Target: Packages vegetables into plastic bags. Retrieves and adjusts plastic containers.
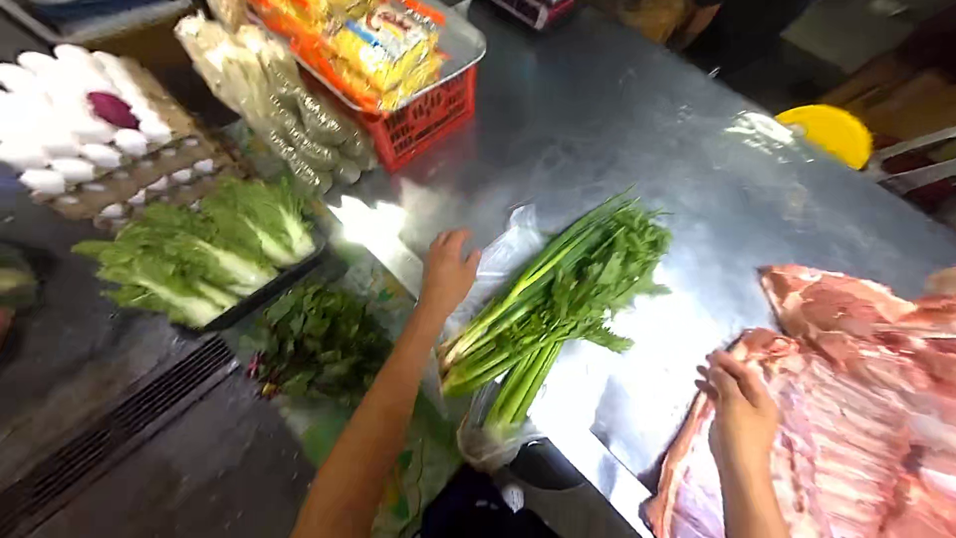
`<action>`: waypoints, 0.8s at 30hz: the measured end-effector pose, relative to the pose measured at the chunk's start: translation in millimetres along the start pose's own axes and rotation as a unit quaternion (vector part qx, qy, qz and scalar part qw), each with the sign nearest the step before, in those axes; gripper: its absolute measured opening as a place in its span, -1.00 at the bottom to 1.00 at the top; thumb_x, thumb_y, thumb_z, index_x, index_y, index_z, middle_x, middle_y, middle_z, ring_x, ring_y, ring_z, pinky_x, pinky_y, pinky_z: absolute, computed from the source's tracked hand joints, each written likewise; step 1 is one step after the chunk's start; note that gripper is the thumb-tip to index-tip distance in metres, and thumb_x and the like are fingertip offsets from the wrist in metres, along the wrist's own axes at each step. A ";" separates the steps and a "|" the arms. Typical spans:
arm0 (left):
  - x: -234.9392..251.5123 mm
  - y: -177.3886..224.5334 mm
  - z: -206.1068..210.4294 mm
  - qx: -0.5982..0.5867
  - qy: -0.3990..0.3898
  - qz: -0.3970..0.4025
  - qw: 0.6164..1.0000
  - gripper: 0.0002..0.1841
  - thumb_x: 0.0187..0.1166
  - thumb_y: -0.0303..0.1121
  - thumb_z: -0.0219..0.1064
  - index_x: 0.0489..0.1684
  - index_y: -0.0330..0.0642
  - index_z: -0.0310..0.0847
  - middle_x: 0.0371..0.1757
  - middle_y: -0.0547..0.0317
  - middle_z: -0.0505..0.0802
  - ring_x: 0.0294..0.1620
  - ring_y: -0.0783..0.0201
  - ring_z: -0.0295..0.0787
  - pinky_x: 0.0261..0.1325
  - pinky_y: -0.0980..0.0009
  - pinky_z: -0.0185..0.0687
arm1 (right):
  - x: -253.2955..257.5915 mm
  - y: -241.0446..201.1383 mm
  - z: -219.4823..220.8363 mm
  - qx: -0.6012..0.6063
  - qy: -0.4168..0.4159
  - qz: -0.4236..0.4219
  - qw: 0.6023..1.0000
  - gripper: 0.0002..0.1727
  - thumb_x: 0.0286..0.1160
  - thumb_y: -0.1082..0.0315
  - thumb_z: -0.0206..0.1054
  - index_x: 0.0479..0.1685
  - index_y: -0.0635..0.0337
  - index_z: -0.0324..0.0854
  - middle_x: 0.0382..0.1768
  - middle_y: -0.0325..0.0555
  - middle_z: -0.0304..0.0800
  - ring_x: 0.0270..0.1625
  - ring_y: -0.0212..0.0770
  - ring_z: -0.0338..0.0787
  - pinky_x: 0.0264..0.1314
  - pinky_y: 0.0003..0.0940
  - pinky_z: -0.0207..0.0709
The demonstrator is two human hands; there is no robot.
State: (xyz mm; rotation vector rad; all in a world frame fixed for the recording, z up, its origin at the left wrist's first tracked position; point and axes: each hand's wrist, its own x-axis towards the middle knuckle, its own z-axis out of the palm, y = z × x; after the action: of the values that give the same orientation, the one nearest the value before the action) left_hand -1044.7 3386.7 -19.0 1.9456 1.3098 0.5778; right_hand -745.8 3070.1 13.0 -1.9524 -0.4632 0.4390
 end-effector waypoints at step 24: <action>-259.1 -32.3 108.0 -0.512 0.044 -0.404 0.757 -0.39 0.87 0.11 -0.09 0.65 -0.14 0.34 0.29 -0.31 0.73 0.05 -0.15 0.78 -0.03 -0.06 0.72 | -188.0 57.2 51.5 -0.165 -0.424 -0.108 0.884 -0.69 0.63 0.41 0.20 0.20 0.25 0.75 0.11 0.05 0.83 0.18 -0.17 0.81 0.38 -0.23 0.64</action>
State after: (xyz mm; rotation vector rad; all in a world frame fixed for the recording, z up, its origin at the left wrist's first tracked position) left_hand -1089.1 3122.1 -107.5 0.3822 1.3002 0.7046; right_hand -925.7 2992.9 -41.2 -1.9111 -1.3751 1.1337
